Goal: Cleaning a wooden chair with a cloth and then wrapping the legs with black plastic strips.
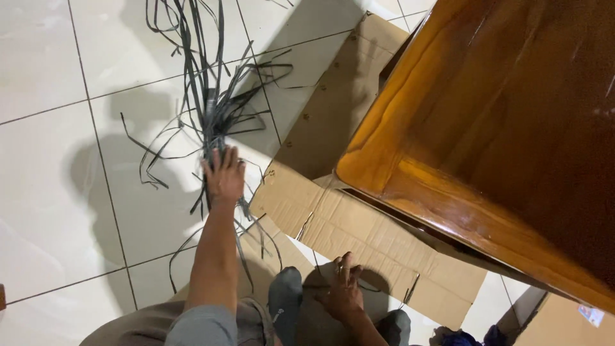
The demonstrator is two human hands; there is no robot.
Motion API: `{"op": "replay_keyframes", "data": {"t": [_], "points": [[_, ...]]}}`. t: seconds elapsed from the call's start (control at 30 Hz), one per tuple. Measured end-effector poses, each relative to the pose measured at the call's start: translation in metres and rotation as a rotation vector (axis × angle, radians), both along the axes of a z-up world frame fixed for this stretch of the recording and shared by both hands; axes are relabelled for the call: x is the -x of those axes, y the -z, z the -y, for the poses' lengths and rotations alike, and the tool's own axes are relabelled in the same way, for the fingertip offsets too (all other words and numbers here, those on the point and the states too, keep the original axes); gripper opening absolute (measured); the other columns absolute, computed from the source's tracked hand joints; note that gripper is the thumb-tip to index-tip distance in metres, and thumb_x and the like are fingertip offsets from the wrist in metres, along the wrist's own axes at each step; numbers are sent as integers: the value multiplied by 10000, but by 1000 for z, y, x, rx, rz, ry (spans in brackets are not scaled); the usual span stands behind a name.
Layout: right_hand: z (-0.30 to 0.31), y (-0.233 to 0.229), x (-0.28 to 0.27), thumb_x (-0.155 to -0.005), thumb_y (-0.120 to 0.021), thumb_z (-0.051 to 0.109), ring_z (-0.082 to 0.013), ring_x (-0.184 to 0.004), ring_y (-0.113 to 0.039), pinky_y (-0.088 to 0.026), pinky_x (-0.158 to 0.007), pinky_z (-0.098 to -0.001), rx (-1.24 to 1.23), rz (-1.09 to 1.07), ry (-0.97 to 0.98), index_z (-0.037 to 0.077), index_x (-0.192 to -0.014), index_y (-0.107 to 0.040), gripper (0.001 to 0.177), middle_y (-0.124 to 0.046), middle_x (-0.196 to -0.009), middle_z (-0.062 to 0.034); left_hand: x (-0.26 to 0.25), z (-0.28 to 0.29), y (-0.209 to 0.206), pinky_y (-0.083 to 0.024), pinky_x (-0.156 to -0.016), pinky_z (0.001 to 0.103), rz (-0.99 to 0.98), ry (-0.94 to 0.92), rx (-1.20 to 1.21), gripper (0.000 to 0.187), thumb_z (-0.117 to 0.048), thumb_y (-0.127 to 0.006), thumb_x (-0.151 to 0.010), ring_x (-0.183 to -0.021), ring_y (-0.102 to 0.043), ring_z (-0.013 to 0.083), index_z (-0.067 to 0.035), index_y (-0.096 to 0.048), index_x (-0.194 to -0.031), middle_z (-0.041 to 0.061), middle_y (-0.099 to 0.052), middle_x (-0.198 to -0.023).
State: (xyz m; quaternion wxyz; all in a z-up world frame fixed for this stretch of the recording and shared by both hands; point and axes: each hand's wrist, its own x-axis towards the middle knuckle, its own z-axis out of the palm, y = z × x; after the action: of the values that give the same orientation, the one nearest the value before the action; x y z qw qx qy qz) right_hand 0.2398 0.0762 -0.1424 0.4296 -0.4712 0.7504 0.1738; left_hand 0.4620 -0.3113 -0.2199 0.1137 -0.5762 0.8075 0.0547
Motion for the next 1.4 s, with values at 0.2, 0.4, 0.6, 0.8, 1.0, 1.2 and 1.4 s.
{"op": "replay_keyframes", "data": {"t": [0.2, 0.4, 0.6, 0.8, 1.0, 1.2, 1.4], "points": [[-20, 45, 1, -938, -674, 739, -715, -1440, 88, -210, -1176, -669, 191, -32, -144, -50, -1586, 8, 1227, 250, -1607, -403, -21, -21, -19, -181, -1225, 634, -167, -163, 262, 473, -225, -659, -952, -1492, -391, 331, -134, -606, -1413, 29, -542, -1546], [-15, 37, -3, -781, -693, 885, -725, -1436, 19, -480, -1039, -613, 257, -40, -1, -5, -1584, -28, 1371, 157, -1651, -323, -6, -25, -38, -297, -1174, 635, -132, -602, 217, 1210, -363, -831, -828, -1529, -204, 431, -74, 23, -1634, 229, -167, -1666], [-25, 70, 1, -776, -786, 816, -621, -1387, -135, -375, -1107, -609, 338, -82, -62, 21, -1592, -46, 1358, -11, -1650, -262, -38, -34, 8, -610, -836, 420, 68, -350, 167, 553, -100, -675, -904, -1101, -591, 347, 43, -482, -1403, 219, -578, -1249], [-28, 102, 2, -930, -561, 724, -654, -1444, -53, -290, -967, -881, 399, -324, -536, -166, -1483, -246, 1093, -182, -1565, -379, -85, -59, -12, -668, -797, 572, 205, -264, -220, 626, -120, -583, -991, -1174, -624, 396, -189, -351, -1568, 138, -457, -1496], [-14, 60, 1, -658, -673, 914, -482, -1288, -589, -489, -1062, -565, 344, -24, 73, -79, -1594, 67, 1552, -152, -1630, -381, -128, -97, -32, -577, -820, 557, 494, -2, -303, 182, -131, -608, -954, -717, -709, 252, -146, -788, -926, 56, -721, -783], [-7, 102, 26, -834, -388, 944, -467, -1525, -262, -193, -1210, -666, 98, -182, -272, -8, -1626, -78, 1277, -54, -1681, -323, -123, -114, -85, -370, -981, 834, 503, -62, -486, 269, -203, -704, -905, -1125, -677, 464, -75, -789, -1126, 177, -759, -1138], [-6, 125, 40, -918, -382, 808, -280, -1592, -185, -260, -1219, -553, 186, -32, -223, 221, -1590, -360, 892, -421, -1622, -92, -76, -114, -169, -519, -1035, 605, 129, -160, -400, 396, -303, -612, -1019, -1191, -677, 418, 24, -748, -1196, 241, -724, -1212]]}}
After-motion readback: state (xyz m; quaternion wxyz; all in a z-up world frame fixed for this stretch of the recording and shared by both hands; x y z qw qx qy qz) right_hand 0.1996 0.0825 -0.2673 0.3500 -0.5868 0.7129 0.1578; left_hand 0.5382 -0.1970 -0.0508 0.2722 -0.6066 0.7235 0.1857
